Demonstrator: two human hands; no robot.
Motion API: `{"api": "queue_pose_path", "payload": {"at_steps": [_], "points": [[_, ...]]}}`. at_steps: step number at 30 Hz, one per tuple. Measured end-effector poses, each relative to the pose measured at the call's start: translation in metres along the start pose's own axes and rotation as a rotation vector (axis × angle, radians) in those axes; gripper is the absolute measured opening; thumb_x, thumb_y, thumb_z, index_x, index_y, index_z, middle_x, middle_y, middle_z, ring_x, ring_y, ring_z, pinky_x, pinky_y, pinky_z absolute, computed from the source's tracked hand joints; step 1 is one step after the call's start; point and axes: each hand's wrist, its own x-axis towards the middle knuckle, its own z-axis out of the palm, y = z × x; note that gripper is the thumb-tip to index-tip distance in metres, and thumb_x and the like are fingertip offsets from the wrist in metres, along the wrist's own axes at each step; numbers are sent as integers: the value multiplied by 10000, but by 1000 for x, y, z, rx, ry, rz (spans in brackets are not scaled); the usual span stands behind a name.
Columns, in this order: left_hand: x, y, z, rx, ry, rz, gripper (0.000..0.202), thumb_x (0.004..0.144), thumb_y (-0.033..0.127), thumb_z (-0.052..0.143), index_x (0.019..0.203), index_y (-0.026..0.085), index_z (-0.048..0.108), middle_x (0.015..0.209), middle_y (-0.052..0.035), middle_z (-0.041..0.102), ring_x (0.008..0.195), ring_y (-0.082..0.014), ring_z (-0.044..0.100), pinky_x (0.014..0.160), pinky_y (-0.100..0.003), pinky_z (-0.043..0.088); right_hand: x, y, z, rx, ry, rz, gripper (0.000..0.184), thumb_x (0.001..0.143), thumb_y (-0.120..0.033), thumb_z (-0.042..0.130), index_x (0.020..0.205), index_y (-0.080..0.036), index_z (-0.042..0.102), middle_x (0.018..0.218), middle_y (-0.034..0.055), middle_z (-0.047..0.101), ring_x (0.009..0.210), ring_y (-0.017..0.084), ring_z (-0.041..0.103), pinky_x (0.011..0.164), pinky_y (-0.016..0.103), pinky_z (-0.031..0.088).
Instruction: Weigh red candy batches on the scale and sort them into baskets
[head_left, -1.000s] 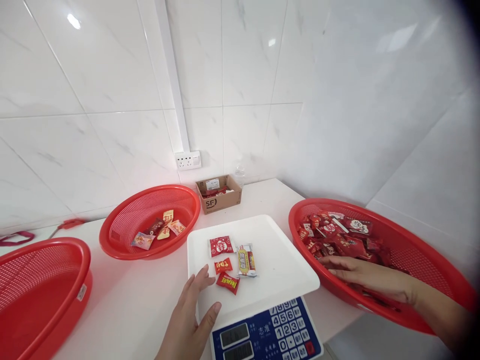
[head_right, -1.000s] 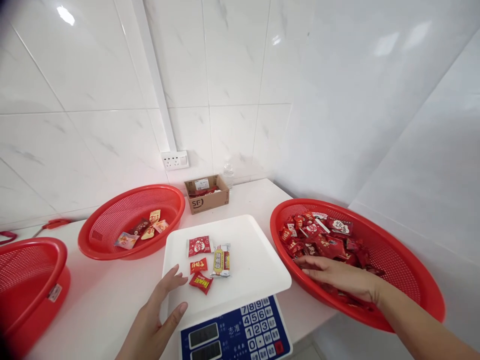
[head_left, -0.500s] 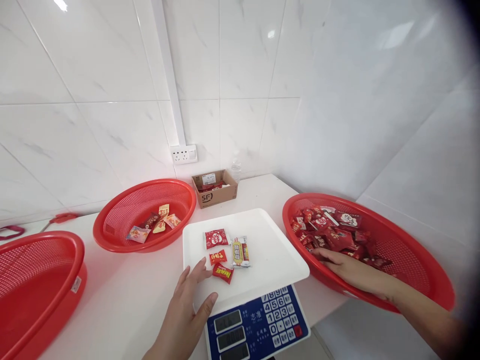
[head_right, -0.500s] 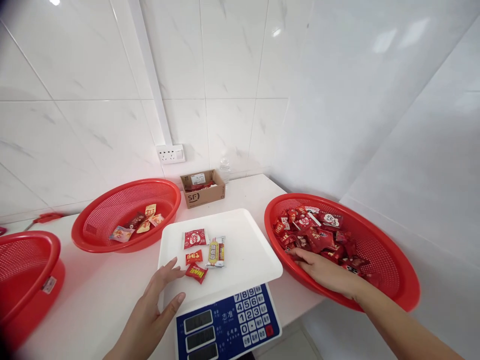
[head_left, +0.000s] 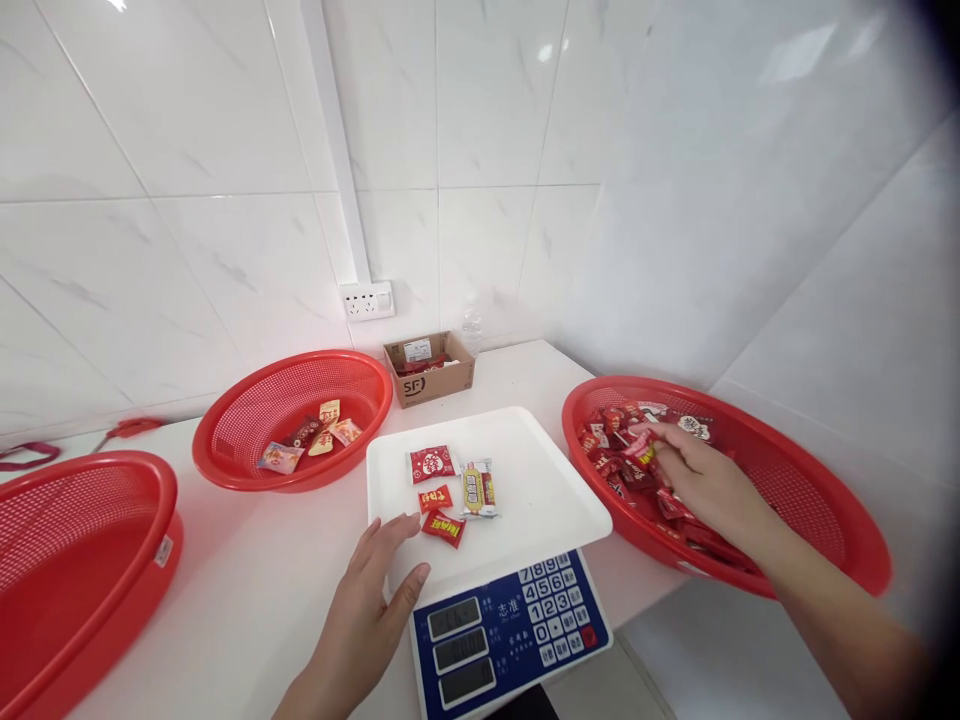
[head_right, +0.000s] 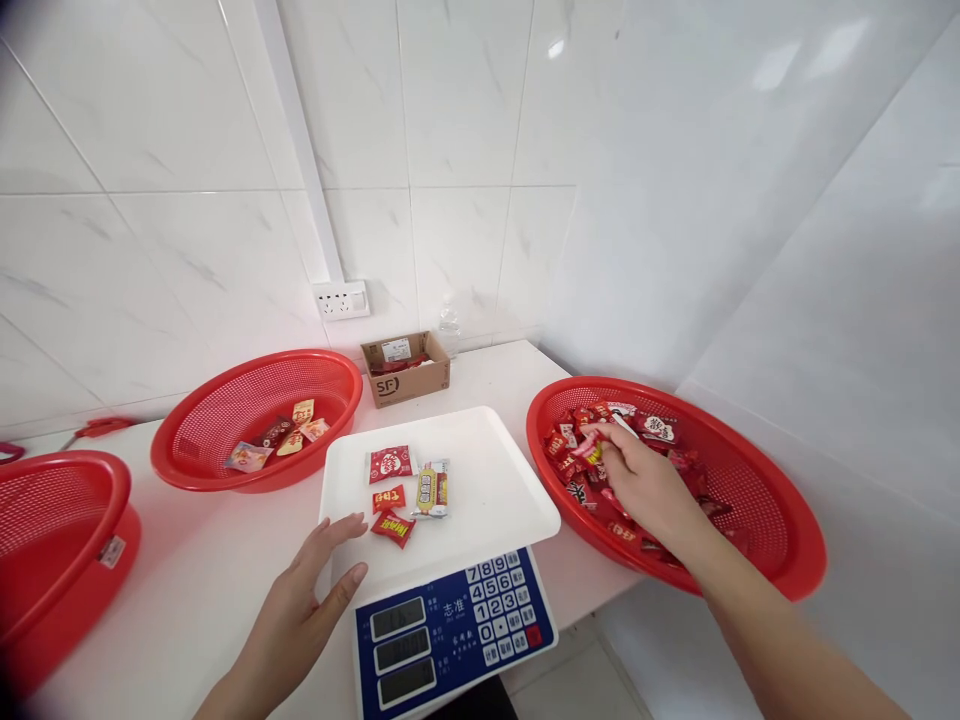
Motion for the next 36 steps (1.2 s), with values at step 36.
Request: {"api": "queue_pose_path", "payload": {"at_steps": [36], "points": [[33, 10, 0, 285, -114, 249, 403, 862, 325, 511, 1254, 232, 506, 1252, -92, 563, 1167, -261, 512, 961, -435, 445, -52, -85, 102, 73, -471, -506, 295, 883, -297, 435, 1091, -258, 641, 1244, 62, 548, 1018, 218, 597, 887, 392, 470]]}}
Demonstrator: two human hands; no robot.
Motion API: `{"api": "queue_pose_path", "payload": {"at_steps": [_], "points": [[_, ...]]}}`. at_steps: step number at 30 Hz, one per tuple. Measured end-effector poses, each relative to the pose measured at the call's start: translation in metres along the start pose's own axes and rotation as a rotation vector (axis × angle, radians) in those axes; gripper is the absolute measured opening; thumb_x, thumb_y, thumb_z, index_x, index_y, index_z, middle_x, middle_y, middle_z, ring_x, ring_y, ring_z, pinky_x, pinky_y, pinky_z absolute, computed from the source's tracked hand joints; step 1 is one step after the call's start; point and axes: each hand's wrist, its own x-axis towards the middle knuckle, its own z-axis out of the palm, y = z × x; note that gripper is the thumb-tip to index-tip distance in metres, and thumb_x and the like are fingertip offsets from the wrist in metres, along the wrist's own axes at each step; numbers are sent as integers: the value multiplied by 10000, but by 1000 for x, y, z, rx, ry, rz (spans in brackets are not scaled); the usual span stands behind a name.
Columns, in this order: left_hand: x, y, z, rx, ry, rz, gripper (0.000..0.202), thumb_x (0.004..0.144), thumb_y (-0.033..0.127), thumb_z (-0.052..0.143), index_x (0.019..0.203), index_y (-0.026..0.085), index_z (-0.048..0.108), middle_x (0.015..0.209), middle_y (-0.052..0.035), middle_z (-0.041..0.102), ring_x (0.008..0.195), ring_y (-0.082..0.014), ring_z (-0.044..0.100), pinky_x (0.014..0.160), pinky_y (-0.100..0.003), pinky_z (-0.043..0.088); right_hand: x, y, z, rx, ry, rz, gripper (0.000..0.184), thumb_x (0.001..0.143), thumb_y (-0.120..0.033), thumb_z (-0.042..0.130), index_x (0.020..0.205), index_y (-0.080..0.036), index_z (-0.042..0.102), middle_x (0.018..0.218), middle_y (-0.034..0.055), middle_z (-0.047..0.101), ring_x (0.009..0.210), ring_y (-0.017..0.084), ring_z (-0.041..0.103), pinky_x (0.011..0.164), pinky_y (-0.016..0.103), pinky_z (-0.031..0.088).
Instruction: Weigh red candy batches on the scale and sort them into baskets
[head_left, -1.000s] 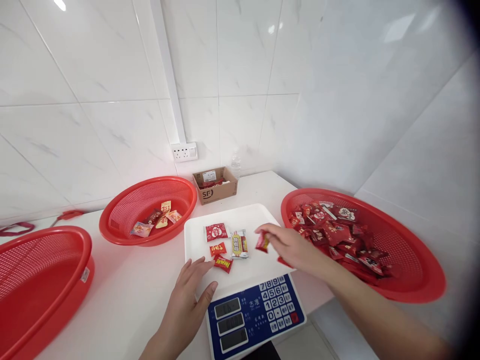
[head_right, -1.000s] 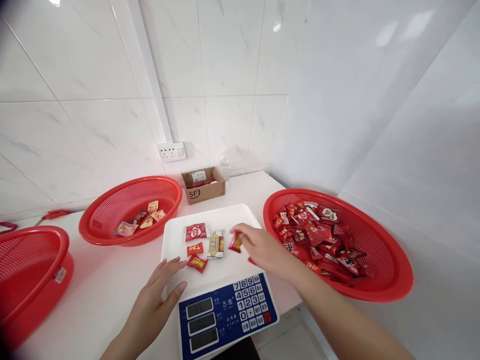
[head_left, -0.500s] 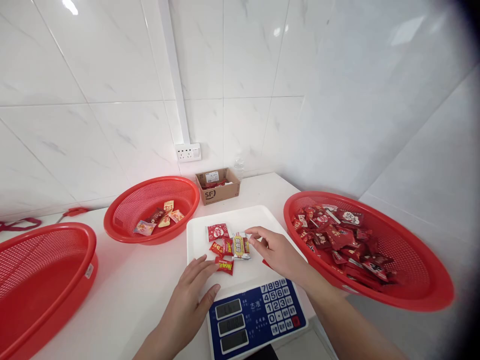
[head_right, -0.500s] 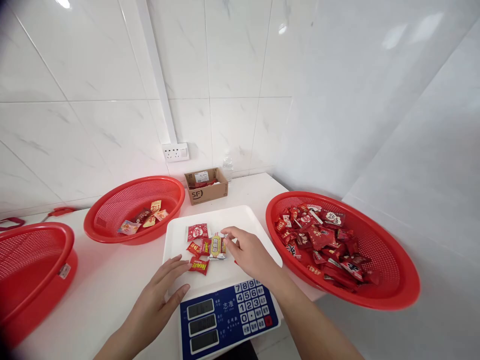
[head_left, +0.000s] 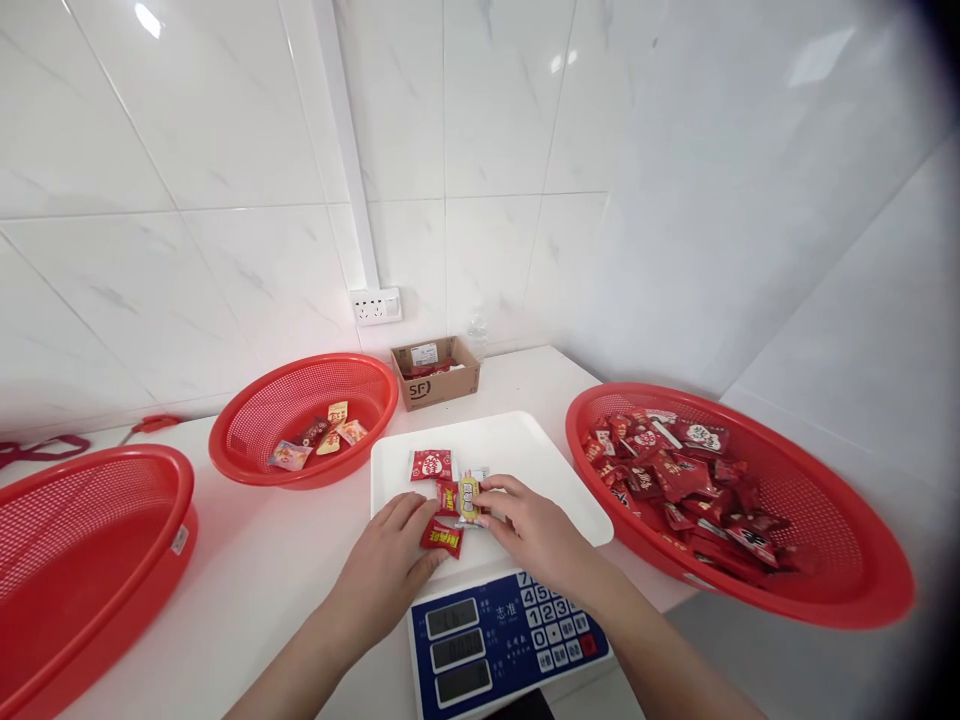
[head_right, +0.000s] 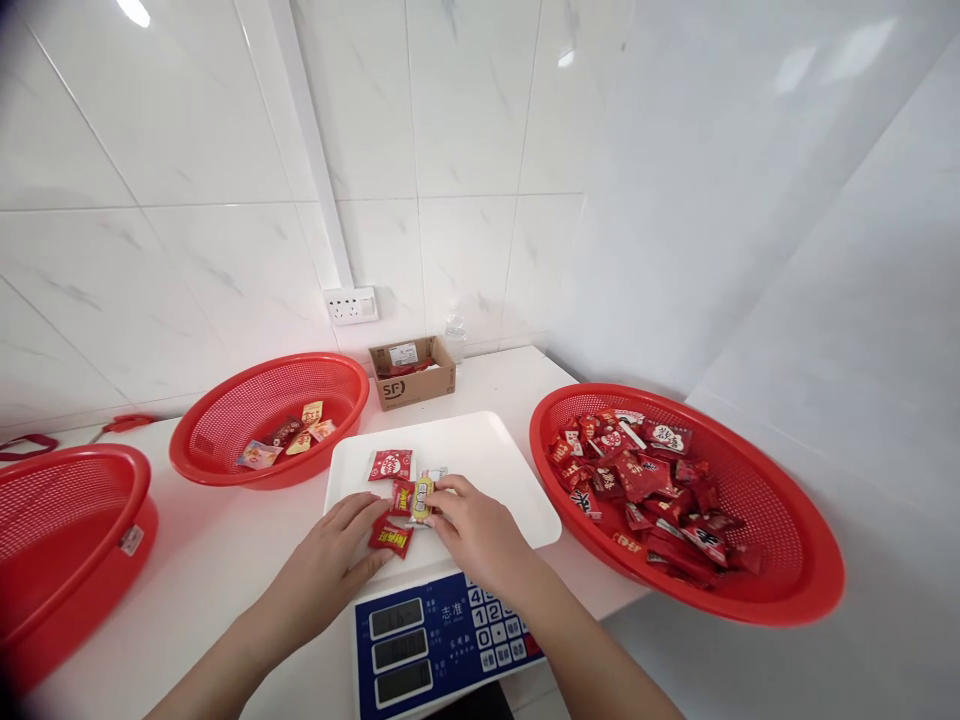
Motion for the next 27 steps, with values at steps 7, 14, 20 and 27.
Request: {"api": "queue_pose_path", "payload": {"at_steps": [7, 14, 20, 27], "points": [[13, -5, -3, 63, -72, 13, 686, 820, 476, 552, 1414, 261, 283, 1502, -119, 249, 1380, -307, 176, 1070, -521, 261, -11, -3, -9, 97, 91, -3, 294, 876, -316, 448, 1126, -292, 601, 1193, 33, 583, 905, 173, 618, 762, 316, 513], [52, -1, -6, 74, -315, 218, 973, 659, 768, 484, 1443, 257, 221, 1524, -148, 116, 1383, -357, 8, 1069, -613, 37, -31, 18, -41, 137, 450, 164, 302, 855, -425, 453, 1023, -231, 612, 1082, 73, 628, 739, 173, 603, 605, 303, 527], [67, 17, 8, 72, -291, 3, 789, 825, 687, 297, 1446, 207, 217, 1524, -161, 118, 1388, -341, -8, 1048, -643, 70, -34, 27, -42, 111, 499, 204, 302, 848, -421, 451, 995, -217, 618, 1029, 77, 653, 714, 177, 607, 615, 309, 518], [77, 16, 4, 102, -270, 219, 771, 757, 742, 372, 1396, 311, 334, 1524, -112, 172, 1387, -348, -26, 1036, -655, -33, -31, 28, -36, 88, 486, 201, 308, 851, -416, 455, 992, -203, 627, 961, 70, 677, 685, 168, 598, 608, 297, 499]]}}
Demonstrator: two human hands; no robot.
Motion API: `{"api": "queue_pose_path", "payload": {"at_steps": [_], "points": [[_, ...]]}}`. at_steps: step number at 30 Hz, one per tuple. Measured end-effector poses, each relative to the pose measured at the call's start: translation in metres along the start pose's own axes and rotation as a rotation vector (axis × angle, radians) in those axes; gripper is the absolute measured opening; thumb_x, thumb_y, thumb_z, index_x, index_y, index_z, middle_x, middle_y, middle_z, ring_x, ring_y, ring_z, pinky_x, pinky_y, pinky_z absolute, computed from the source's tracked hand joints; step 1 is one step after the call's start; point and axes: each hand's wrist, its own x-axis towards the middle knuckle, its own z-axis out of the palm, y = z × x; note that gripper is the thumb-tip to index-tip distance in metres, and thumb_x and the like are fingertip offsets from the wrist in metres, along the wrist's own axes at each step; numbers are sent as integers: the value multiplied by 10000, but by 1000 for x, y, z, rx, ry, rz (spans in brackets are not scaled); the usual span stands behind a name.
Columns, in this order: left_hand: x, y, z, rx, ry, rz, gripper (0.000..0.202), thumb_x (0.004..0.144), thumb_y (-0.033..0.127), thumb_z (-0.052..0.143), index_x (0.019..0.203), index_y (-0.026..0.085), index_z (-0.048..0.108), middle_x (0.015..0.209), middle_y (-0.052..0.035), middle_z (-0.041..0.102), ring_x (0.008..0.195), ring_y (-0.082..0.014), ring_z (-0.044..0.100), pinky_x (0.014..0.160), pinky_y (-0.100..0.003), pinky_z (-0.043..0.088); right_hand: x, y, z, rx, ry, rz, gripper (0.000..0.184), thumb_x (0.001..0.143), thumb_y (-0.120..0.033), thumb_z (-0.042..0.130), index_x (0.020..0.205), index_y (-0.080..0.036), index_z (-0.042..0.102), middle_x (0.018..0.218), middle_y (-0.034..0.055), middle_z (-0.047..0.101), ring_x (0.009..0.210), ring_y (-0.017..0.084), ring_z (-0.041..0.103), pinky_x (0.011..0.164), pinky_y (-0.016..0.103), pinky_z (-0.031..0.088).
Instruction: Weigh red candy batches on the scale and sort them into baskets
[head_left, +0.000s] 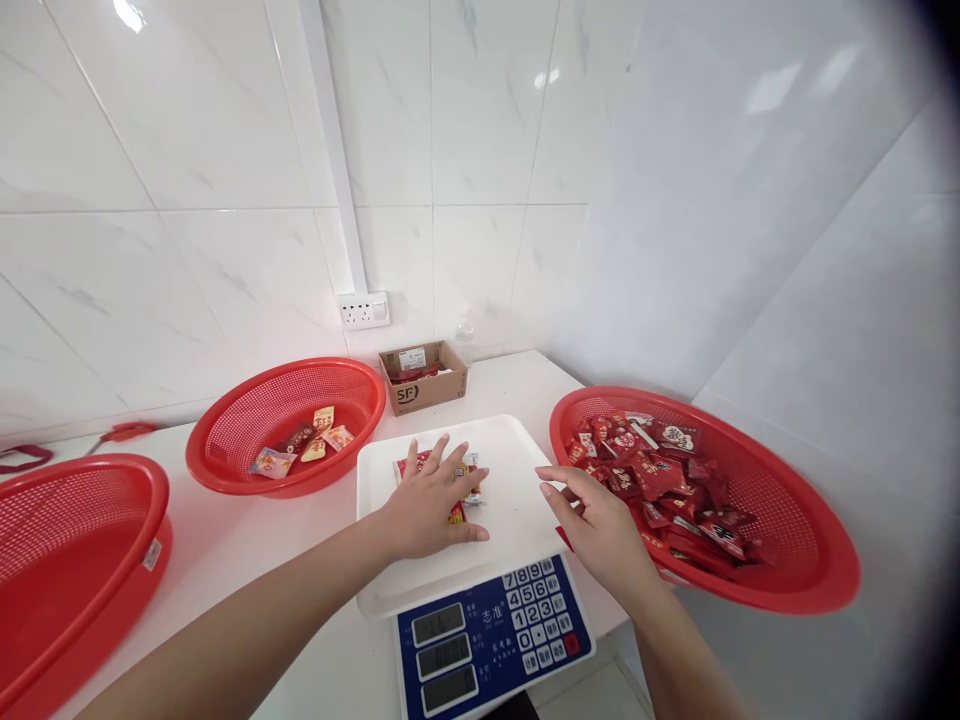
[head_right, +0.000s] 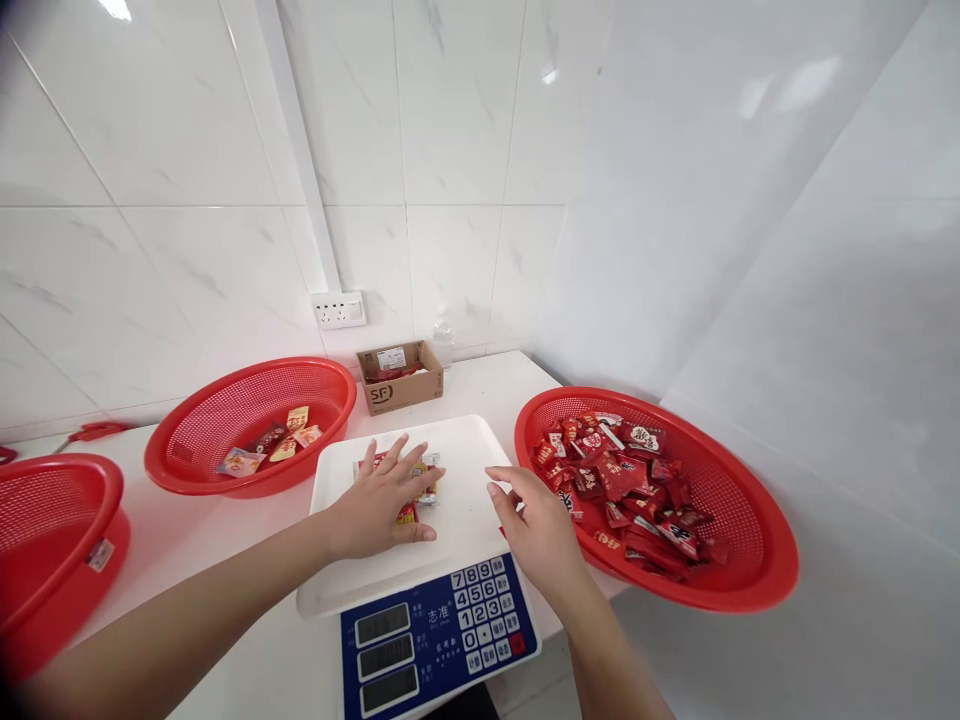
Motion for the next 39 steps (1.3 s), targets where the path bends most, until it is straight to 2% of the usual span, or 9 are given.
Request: {"api": "queue_pose_path", "payload": {"at_steps": [3, 9, 13, 18, 23, 28, 34, 37, 39], "points": [[3, -1, 3, -29, -73, -21, 737, 782, 727, 343, 1392, 314, 341, 1523, -105, 185, 1390, -341, 0, 1047, -639, -26, 0, 2, 0, 1, -1, 10, 313, 848, -424, 456, 990, -204, 629, 979, 66, 679, 697, 166, 602, 609, 291, 499], [8, 10, 2, -188, -30, -340, 717, 858, 655, 211, 1448, 248, 188, 1540, -117, 83, 1394, -311, -41, 1063, -619, 24, 4, 6, 8, -21, -9, 8, 322, 851, -426, 441, 989, -201, 626, 983, 64, 680, 672, 161, 603, 612, 304, 493], [2, -2, -9, -178, -26, -276, 792, 823, 683, 301, 1459, 246, 123, 1548, -85, 40, 1395, -272, -81, 1092, -561, 31, 8, 2, 16, -36, -110, -35, 324, 864, -381, 427, 1069, -198, 598, 1067, 71, 645, 696, 159, 594, 672, 324, 496], [-12, -16, -9, -199, -141, -186, 886, 790, 704, 364, 1466, 208, 79, 1545, -90, 67, 1399, -261, -71, 1108, -520, 27, 17, -13, 29, -64, -317, -101, 338, 863, -315, 436, 1164, -239, 568, 1187, 56, 582, 806, 173, 605, 801, 361, 481], [-24, -7, -9, -258, -141, -215, 885, 808, 688, 351, 1470, 201, 20, 1545, -87, 70, 1403, -257, -38, 1116, -499, 69, 28, -23, 42, -111, -446, -139, 388, 837, -242, 471, 1214, -229, 560, 1262, 77, 539, 1083, 232, 550, 925, 374, 417], [-29, -2, -15, -264, -129, -235, 852, 827, 669, 340, 1471, 202, 35, 1543, -103, 68, 1405, -256, 39, 1115, -463, 152, 28, -28, 50, -45, -521, -220, 309, 825, -190, 474, 1085, -235, 635, 1152, 53, 609, 1041, 209, 574, 909, 345, 425], [-24, -9, -11, -140, -145, -95, 843, 773, 731, 362, 1454, 272, 178, 1547, -53, 61, 1397, -280, -63, 1113, -519, 36, 20, -23, 29, 48, -363, -149, 324, 838, -291, 487, 1137, -242, 604, 1216, 57, 577, 891, 171, 609, 811, 335, 487], [-22, -11, -8, -119, -158, -72, 755, 788, 719, 351, 1425, 323, 262, 1542, -30, 119, 1400, -286, -25, 1110, -526, 63, 15, -13, 6, 31, -212, -85, 322, 845, -369, 472, 1102, -229, 608, 1140, 56, 626, 759, 156, 610, 729, 324, 512], [-23, -9, -6, -114, -140, -127, 716, 815, 697, 319, 1424, 323, 263, 1540, -32, 136, 1401, -286, 8, 1106, -526, 107, 12, -3, -11, -7, -103, -38, 329, 841, -404, 467, 1068, -225, 622, 1107, 57, 649, 782, 171, 618, 753, 337, 511]]}}
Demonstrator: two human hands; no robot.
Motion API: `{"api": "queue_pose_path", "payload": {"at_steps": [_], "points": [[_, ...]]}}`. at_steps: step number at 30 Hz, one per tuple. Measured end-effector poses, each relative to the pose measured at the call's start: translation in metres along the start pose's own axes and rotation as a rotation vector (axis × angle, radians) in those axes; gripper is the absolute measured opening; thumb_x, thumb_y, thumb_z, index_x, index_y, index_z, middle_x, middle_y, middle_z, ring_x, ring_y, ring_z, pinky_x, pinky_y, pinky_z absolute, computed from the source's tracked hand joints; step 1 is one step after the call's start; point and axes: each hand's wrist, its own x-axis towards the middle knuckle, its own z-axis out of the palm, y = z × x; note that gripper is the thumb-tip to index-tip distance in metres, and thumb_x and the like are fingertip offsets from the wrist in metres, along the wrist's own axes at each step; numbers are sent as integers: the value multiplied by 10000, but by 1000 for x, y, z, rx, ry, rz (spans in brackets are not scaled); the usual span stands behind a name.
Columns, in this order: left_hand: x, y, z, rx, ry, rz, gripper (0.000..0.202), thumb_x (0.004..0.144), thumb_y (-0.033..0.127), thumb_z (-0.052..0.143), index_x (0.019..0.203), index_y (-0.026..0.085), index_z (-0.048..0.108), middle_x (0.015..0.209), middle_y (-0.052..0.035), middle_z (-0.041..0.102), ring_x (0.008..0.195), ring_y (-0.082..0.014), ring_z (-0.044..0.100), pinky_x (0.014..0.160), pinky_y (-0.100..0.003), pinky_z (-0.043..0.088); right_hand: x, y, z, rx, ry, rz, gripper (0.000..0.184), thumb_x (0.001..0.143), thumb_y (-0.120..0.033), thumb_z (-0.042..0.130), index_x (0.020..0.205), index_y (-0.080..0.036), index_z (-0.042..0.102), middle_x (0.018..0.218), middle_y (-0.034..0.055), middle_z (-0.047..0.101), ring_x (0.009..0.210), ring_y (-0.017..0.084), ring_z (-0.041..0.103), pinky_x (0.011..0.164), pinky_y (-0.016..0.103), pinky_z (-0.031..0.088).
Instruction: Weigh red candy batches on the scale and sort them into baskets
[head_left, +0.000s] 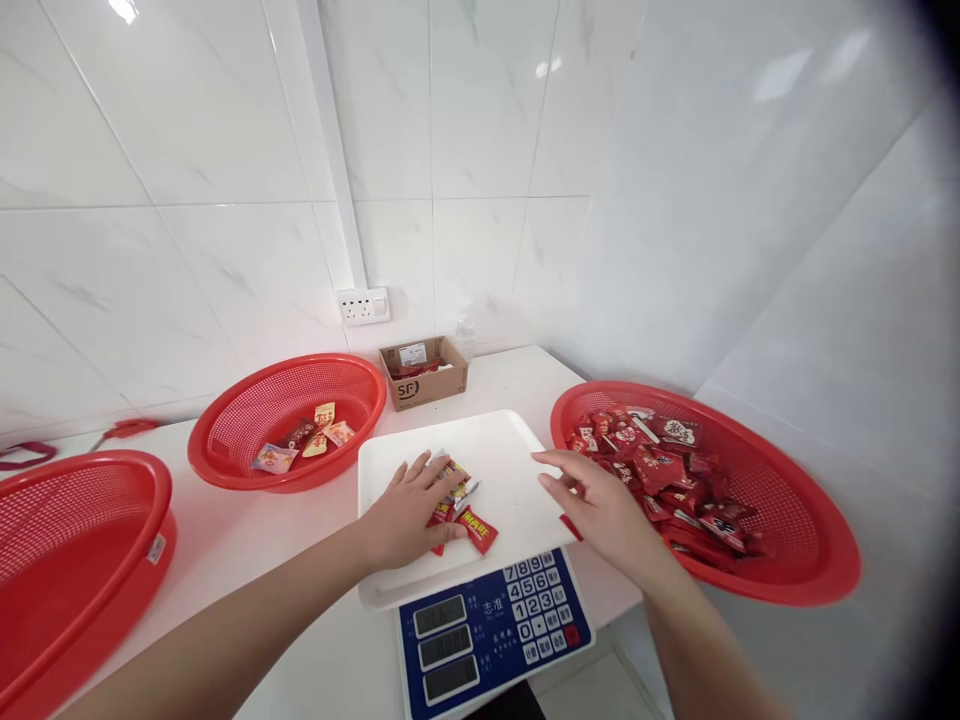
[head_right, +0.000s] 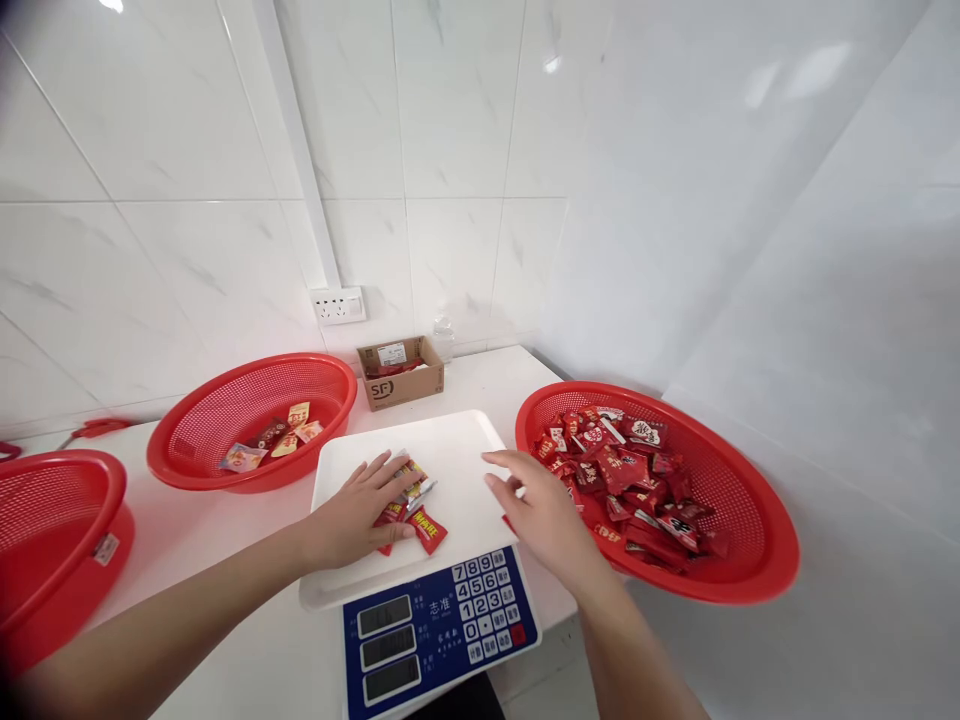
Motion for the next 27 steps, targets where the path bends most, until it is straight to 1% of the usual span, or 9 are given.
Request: {"api": "queue_pose_path", "payload": {"at_steps": [4, 8, 11, 13, 15, 17, 21, 24, 27], "points": [[-1, 9, 4, 64, 70, -101, 798, 803, 726, 266, 1437, 242, 251, 1536, -91, 132, 1399, -305, 1, 1092, -576, 56, -10, 22, -27, -123, 174, 142, 364, 822, -446, 461, 1065, -232, 627, 1137, 54, 650, 1008, 229, 600, 844, 368, 487], [5, 24, 10, 117, 101, -93, 913, 738, 772, 336, 1444, 202, 230, 1530, -128, 123, 1396, -320, -22, 1073, -609, -22, -15, 36, -37, -192, 222, 250, 390, 799, -461, 456, 1062, -230, 628, 1115, 57, 662, 980, 242, 617, 836, 382, 492], [10, 28, 12, 111, 68, -83, 776, 803, 644, 396, 1433, 213, 257, 1527, -126, 144, 1398, -315, 18, 1070, -617, 1, -16, 43, -35, -201, 214, 287, 405, 790, -479, 453, 1058, -234, 631, 1124, 59, 659, 972, 245, 618, 830, 386, 493], [10, 24, 9, 75, 47, -65, 668, 850, 512, 404, 1433, 222, 252, 1527, -104, 161, 1402, -280, 43, 1091, -579, 34, -18, 47, -34, -188, 199, 310, 411, 784, -486, 459, 1058, -234, 633, 1133, 62, 656, 999, 248, 610, 841, 386, 489], [6, 16, 3, 10, 25, -51, 687, 846, 492, 429, 1443, 229, 213, 1534, -85, 141, 1404, -259, 36, 1108, -539, 55, -20, 52, -34, -161, 185, 334, 412, 785, -491, 468, 1065, -237, 631, 1144, 58, 652, 1036, 248, 596, 876, 390, 474], [-3, 6, -6, -47, 33, -62, 784, 813, 573, 460, 1454, 235, 163, 1541, -80, 92, 1403, -265, 0, 1112, -527, 64, -21, 57, -36, -120, 181, 359, 413, 785, -503, 483, 1070, -244, 631, 1151, 50, 651, 1046, 248, 594, 899, 396, 464], [-35, -19, -19, -68, 143, -204, 801, 816, 635, 417, 1457, 237, 146, 1541, -94, 84, 1398, -286, -15, 1103, -528, 132, -23, 64, -40, -46, 162, 395, 428, 772, -529, 514, 1089, -267, 633, 1141, 39, 660, 1015, 261, 613, 840, 392, 500], [-68, -48, -20, 7, 236, -341, 727, 854, 607, 353, 1454, 246, 157, 1542, -85, 101, 1399, -294, -6, 1088, -529, 192, -22, 65, -41, -36, 167, 388, 437, 753, -539, 521, 1076, -271, 641, 1150, 33, 658, 1064, 271, 593, 854, 395, 500], [-106, -86, -16, 203, 315, -488, 736, 857, 599, 318, 1455, 198, 164, 1537, -116, 114, 1400, -303, -17, 1092, -543, 146, -21, 63, -41, -35, 175, 382, 442, 729, -548, 525, 1041, -264, 656, 1149, 40, 660, 1092, 290, 578, 896, 426, 479]]}}
